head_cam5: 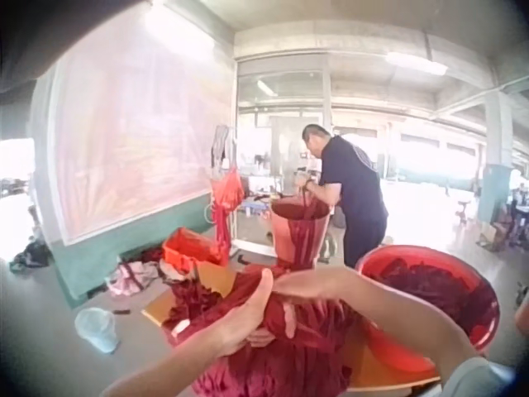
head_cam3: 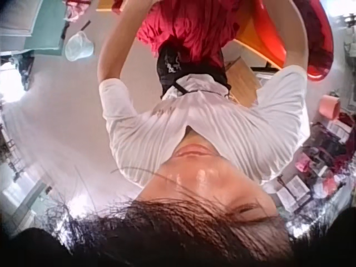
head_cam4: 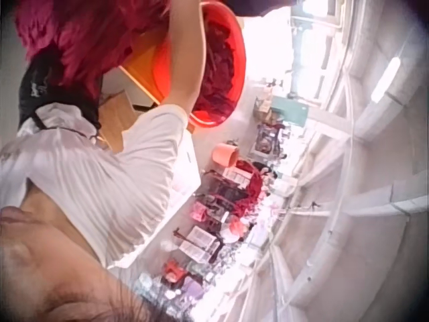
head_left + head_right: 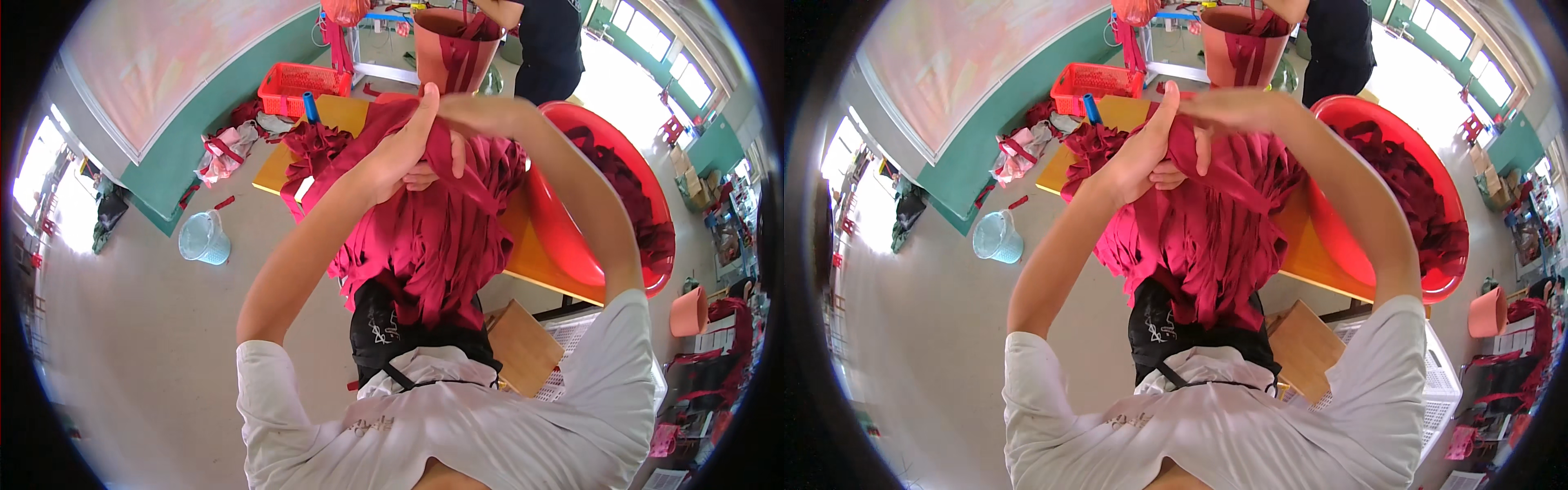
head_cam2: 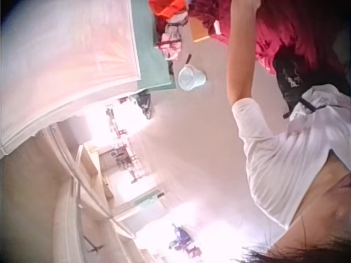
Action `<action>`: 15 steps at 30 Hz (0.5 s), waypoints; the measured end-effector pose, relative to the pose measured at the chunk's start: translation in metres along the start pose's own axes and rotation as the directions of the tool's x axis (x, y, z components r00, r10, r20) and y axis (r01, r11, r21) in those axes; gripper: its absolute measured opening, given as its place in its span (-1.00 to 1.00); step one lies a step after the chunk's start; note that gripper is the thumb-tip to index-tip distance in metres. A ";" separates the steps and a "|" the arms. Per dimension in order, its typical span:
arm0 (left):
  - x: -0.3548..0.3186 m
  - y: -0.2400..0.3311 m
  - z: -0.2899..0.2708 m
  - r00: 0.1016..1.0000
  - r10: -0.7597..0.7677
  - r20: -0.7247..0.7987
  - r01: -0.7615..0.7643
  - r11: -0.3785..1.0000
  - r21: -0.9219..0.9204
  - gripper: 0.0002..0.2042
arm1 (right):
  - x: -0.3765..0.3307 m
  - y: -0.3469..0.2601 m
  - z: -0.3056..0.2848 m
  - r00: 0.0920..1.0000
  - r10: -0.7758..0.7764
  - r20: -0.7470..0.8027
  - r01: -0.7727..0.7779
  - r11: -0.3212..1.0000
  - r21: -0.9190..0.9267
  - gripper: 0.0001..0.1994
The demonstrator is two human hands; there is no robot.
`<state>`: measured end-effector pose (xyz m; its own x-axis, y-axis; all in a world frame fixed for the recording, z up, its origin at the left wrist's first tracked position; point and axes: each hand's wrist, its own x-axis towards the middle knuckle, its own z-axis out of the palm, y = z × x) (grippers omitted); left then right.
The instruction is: Organizing and tying long strips of red fabric into a large bundle.
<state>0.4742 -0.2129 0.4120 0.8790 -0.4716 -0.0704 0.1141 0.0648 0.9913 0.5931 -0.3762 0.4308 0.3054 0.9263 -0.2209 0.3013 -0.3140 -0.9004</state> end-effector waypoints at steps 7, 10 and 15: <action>-0.004 0.011 -0.006 0.998 -0.053 0.017 0.050 0.989 0.140 -0.15 | -0.030 -0.008 0.004 0.990 -0.074 0.121 0.052 0.983 0.176 -0.65; -0.002 0.013 -0.003 0.992 -0.127 -0.012 0.127 0.973 0.191 -0.19 | -0.034 0.002 0.018 0.989 -0.140 0.047 0.127 0.968 0.216 -0.69; 0.003 0.011 -0.001 0.990 -0.124 0.071 0.102 0.960 0.261 -0.05 | -0.034 0.009 0.018 0.972 -0.230 0.050 0.212 0.947 0.240 -0.44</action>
<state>0.4788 -0.2127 0.4224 0.8227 -0.5376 -0.1849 0.0782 -0.2151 0.9735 0.5692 -0.4071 0.4235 0.1827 0.9828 -0.0264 0.1332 -0.0513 -0.9898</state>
